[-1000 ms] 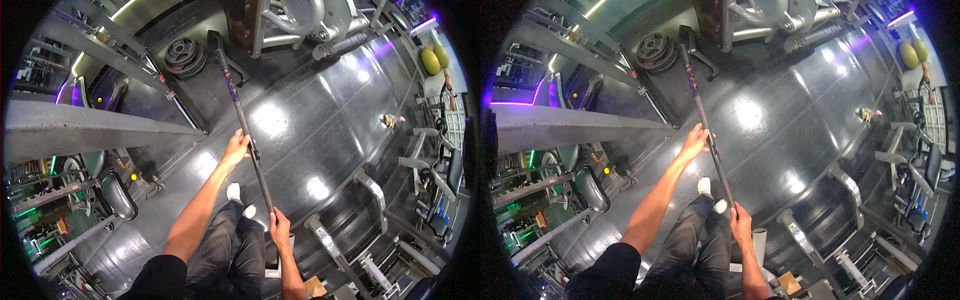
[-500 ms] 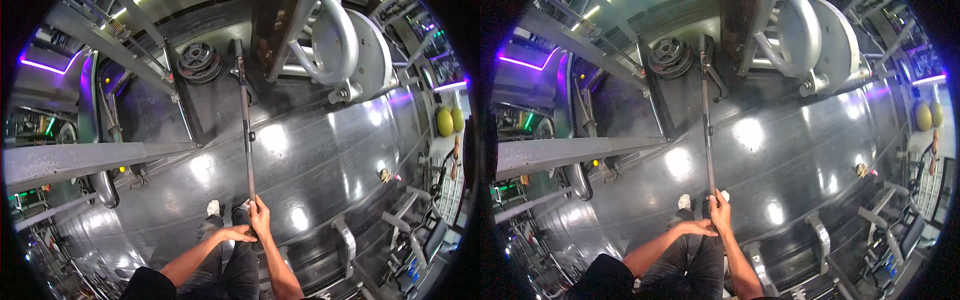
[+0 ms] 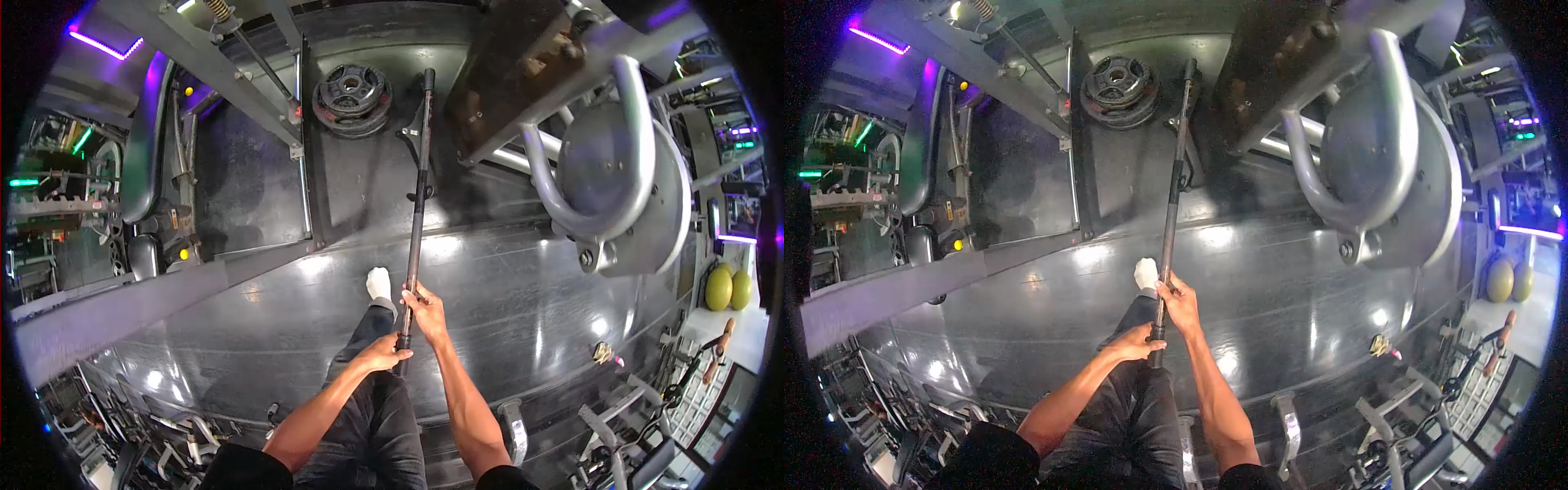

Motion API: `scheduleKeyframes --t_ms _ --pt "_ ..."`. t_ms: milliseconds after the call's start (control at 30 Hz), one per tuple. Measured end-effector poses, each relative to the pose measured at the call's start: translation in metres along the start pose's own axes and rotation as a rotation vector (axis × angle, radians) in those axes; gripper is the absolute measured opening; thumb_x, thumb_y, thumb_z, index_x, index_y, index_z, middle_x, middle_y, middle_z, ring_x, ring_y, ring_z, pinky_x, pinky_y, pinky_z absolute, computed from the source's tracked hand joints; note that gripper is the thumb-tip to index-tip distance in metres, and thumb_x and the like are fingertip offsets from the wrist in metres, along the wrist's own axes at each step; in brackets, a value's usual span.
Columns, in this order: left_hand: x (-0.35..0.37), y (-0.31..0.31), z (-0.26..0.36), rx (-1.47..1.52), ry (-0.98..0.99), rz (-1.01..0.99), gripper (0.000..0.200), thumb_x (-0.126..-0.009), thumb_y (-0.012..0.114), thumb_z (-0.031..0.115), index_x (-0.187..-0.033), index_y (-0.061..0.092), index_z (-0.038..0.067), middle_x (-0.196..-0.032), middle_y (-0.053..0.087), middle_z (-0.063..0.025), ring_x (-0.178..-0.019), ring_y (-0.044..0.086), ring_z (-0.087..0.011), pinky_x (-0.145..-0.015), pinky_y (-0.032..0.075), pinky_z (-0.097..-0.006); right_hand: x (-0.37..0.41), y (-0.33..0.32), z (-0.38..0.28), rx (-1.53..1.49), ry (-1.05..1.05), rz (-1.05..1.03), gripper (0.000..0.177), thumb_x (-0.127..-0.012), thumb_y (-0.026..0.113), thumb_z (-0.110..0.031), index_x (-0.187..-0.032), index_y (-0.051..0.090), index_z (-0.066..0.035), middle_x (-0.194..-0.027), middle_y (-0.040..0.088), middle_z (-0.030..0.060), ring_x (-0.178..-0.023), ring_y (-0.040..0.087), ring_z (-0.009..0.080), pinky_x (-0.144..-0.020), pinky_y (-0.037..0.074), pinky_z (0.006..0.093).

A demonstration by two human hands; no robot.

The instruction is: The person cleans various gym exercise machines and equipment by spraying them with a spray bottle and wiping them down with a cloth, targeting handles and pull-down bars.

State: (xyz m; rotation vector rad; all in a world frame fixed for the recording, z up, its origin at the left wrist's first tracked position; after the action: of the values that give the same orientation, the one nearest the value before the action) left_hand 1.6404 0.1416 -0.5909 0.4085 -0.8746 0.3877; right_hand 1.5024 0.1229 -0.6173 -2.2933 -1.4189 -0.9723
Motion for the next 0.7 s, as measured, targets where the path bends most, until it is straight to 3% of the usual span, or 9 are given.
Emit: scheduleKeyframes --t_ms 100,133,233,333,367,433,467,533,700 --pt "-0.040 -0.019 -0.006 -0.106 0.077 0.113 0.037 -0.088 0.065 0.029 -0.107 0.050 0.001 -0.083 0.062 -0.0153 -0.067 0.063 -0.0218 -0.057 0.048 -0.0375 -0.040 -0.001 -0.017 0.179 -0.016 -0.017 0.038 -0.086 0.068 -0.014 -0.122 0.061 -0.005 -0.097 0.065 0.0009 -0.079 0.059 0.0086 -0.071 0.049 0.0234" --pt "-0.052 -0.027 -0.008 -0.143 -0.004 0.096 0.044 -0.087 0.065 0.030 -0.113 0.049 -0.001 -0.097 0.063 -0.0232 -0.093 0.064 -0.0333 -0.079 0.048 -0.0420 -0.053 -0.007 -0.019 0.320 0.167 -0.036 0.038 -0.085 0.069 -0.013 -0.122 0.061 -0.005 -0.092 0.064 0.0005 -0.078 0.058 0.0073 -0.068 0.050 0.0242" --pt "-0.086 -0.059 -0.010 -0.196 0.068 0.187 0.046 -0.086 0.066 0.029 -0.116 0.049 -0.003 -0.107 0.062 -0.0255 -0.109 0.057 -0.0372 -0.092 0.042 -0.0429 -0.105 -0.002 -0.005 0.160 0.091 -0.159 0.037 -0.085 0.069 -0.013 -0.120 0.061 -0.005 -0.089 0.063 0.0010 -0.078 0.058 0.0076 -0.067 0.052 0.0250" --pt "-0.135 -0.089 -0.040 -0.158 0.178 0.252 0.043 -0.084 0.067 0.028 -0.112 0.052 -0.002 -0.106 0.061 -0.0254 -0.105 0.058 -0.0384 -0.091 0.044 -0.0425 -0.158 0.004 -0.001 0.385 0.082 -0.181 0.034 -0.083 0.070 -0.013 -0.115 0.063 -0.008 -0.083 0.066 0.0031 -0.072 0.062 0.0104 -0.063 0.052 0.0275" --pt "-0.123 -0.105 -0.005 -0.195 0.052 0.248 0.045 -0.081 0.069 0.027 -0.113 0.052 -0.001 -0.107 0.061 -0.0252 -0.106 0.057 -0.0392 -0.092 0.043 -0.0424 -0.171 0.008 0.003 0.485 0.088 -0.167 0.035 -0.081 0.071 -0.015 -0.114 0.065 -0.011 -0.076 0.069 0.0034 -0.064 0.065 0.0104 -0.057 0.051 0.0282" --pt "-0.151 -0.125 -0.022 -0.222 0.051 0.294 0.046 -0.079 0.071 0.023 -0.113 0.053 -0.001 -0.107 0.061 -0.0241 -0.106 0.057 -0.0392 -0.093 0.043 -0.0425 -0.196 0.017 0.010 0.435 0.056 -0.100 0.026 -0.081 0.070 -0.015 -0.106 0.067 -0.011 -0.076 0.069 0.0060 -0.060 0.065 0.0130 -0.056 0.050 0.0279" --pt "-0.157 -0.132 -0.023 -0.232 0.079 0.293 0.045 -0.078 0.071 0.022 -0.113 0.053 -0.001 -0.108 0.061 -0.0239 -0.107 0.056 -0.0392 -0.093 0.043 -0.0430 -0.210 0.022 0.014 0.419 0.185 -0.131 0.025 -0.083 0.069 -0.008 -0.108 0.066 -0.008 -0.090 0.065 0.0045 -0.080 0.063 0.0142 -0.070 0.058 0.0302" --pt "-0.167 -0.150 -0.002 -0.299 0.044 0.314 0.045 -0.078 0.072 0.020 -0.113 0.053 -0.001 -0.110 0.060 -0.0243 -0.110 0.055 -0.0392 -0.093 0.042 -0.0444 -0.239 0.028 0.023 0.442 0.236 -0.132 0.029 -0.083 0.069 -0.007 -0.112 0.066 -0.009 -0.089 0.065 0.0044 -0.077 0.063 0.0135 -0.068 0.059 0.0296" --pt "-0.240 -0.175 -0.039 -0.272 -0.011 0.369 0.047 -0.079 0.070 0.022 -0.114 0.052 -0.003 -0.112 0.059 -0.0256 -0.111 0.054 -0.0400 -0.094 0.043 -0.0448 -0.303 0.030 0.046 0.497 0.239 -0.097 0.033 -0.083 0.069 -0.006 -0.115 0.065 -0.009 -0.089 0.066 0.0040 -0.076 0.062 0.0124 -0.064 0.058 0.0286"
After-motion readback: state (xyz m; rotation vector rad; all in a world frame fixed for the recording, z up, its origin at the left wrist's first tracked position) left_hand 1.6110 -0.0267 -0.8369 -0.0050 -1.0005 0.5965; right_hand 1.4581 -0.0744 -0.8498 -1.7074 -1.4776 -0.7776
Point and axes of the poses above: each hand's wrist, its own x-axis away from the middle knuckle, its own y-axis out of the palm, z = x × y, the point moved 5 cm from there along -x, towards the middle knuckle
